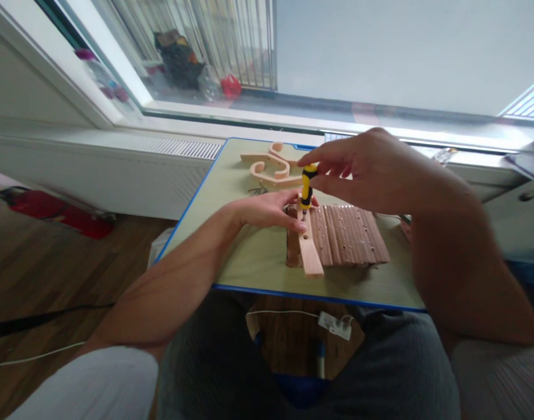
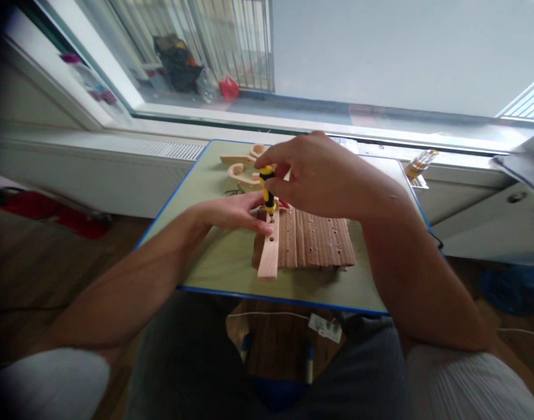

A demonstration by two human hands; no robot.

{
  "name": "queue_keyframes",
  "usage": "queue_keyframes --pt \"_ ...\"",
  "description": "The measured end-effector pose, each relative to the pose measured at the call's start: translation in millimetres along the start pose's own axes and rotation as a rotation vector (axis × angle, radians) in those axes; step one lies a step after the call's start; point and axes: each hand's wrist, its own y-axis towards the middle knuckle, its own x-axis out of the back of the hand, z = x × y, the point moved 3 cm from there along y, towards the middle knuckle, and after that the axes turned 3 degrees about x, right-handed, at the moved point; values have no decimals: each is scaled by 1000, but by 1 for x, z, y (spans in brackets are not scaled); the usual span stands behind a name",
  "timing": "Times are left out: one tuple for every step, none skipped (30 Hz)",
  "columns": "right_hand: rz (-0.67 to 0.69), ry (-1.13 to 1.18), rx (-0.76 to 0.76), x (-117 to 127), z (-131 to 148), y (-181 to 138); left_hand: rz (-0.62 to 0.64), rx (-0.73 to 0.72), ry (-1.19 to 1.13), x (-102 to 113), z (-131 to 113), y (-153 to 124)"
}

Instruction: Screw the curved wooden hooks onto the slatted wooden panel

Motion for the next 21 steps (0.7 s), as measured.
queue_keyframes --pt "7 -11 12 0 -2 0 -6 -4 5 0 0 0" --pt "6 -17 15 -1 -3 0 -12 -5 10 0 -1 0" --pt "-1 -20 9 -1 -4 -1 -15 -5 16 0 -2 -1" --pt "-14 -19 -2 -1 -4 -1 -18 -6 19 0 -3 -1" --pt "-22 -15 -14 -1 -3 0 -18 -6 19 0 -4 -1" --pt "-25 -10 -24 0 -2 0 -17 -7 14 0 -5 0" --pt "-23 -6 -33 0 0 0 -15 -8 8 0 -5 0" --pt "-19 -5 -42 1 2 0 -14 -10 0 0 -5 0" --pt "-12 -9 -50 1 3 0 -12 -13 -7 0 -5 0" --pt "-3 -16 -57 2 4 0 -11 -18 -11 0 -4 1" --pt "1 -29 -63 2 4 0 -10 -26 -12 0 -4 1" --pt "-1 -46 -68 2 4 0 -13 -36 -11 0 -3 1" --pt "-8 -67 -74 2 3 0 -16 -46 -7 0 -3 1" --pt "-27 -88 -81 2 2 0 -21 -51 -2 0 -2 1" --pt "-45 -102 -89 2 1 0 -25 -52 4 0 -3 1" --pt "-60 -107 -101 2 0 0 -29 -49 9 0 -3 1" --pt "-67 -103 -114 1 0 0 -30 -43 13 0 -4 1" --pt "-66 -91 -127 1 -1 0 -31 -39 17 0 -5 1" --pt "-59 -74 -136 0 -2 0 -30 -37 25 0 -6 0" --pt "-50 -56 -143 0 -2 -1 -36 -42 38 0 -8 0" --pt "-47 -41 -145 0 -2 -1 -51 -53 56 1 -9 -1"
